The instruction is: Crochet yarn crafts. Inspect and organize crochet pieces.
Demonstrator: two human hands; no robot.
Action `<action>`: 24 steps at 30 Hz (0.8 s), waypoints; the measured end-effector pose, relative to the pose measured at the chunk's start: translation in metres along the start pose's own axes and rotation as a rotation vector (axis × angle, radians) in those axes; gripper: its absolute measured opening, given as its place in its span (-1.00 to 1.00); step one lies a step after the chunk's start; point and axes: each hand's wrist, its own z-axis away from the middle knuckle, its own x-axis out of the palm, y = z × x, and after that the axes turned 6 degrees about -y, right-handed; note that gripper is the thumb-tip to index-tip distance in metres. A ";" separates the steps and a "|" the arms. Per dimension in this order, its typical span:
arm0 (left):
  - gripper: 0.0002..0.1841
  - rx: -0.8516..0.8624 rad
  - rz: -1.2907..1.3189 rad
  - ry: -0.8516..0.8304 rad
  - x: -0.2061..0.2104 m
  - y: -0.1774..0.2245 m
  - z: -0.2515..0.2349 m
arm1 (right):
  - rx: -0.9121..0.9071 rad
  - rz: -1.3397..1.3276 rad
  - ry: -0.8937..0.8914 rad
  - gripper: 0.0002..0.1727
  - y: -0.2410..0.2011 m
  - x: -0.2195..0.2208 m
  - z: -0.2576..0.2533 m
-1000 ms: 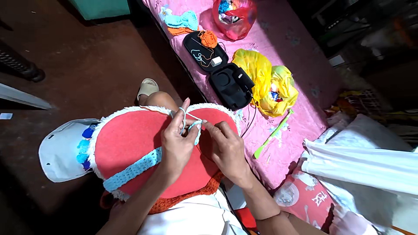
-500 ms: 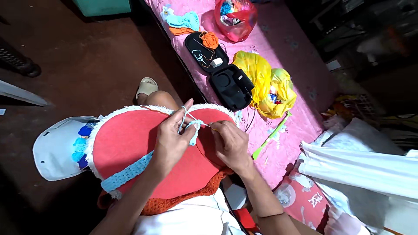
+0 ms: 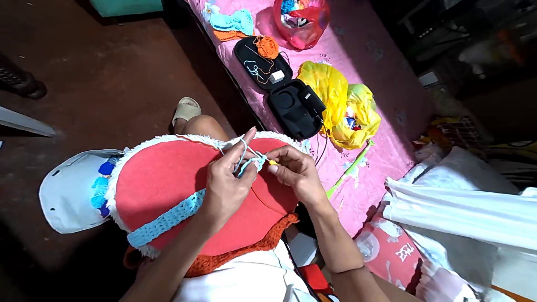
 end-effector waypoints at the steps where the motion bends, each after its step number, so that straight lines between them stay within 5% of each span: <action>1: -0.34 -0.014 0.024 0.009 0.000 0.001 0.000 | 0.004 -0.018 0.015 -0.82 0.000 0.002 -0.001; 6: -0.30 -0.079 0.073 0.082 0.001 0.008 -0.004 | -0.039 -0.046 0.054 -0.85 0.004 0.008 0.000; 8: -0.30 -0.070 0.011 0.080 0.003 0.006 -0.003 | -0.152 0.130 0.094 -0.87 0.008 0.010 0.003; 12: -0.46 0.195 -0.310 0.132 0.014 -0.010 0.004 | -0.339 0.532 0.156 -0.89 0.008 0.016 0.002; 15: -0.55 0.355 -0.359 0.183 0.016 -0.015 0.005 | -0.139 0.231 0.085 -0.91 -0.007 0.017 -0.002; 19: -0.50 0.305 -0.139 0.161 0.009 -0.006 0.001 | 0.013 -0.443 -0.047 -0.78 -0.001 0.013 -0.012; 24: -0.39 0.128 -0.024 0.071 -0.003 0.002 -0.004 | -0.345 0.183 0.209 -0.79 0.019 0.026 -0.004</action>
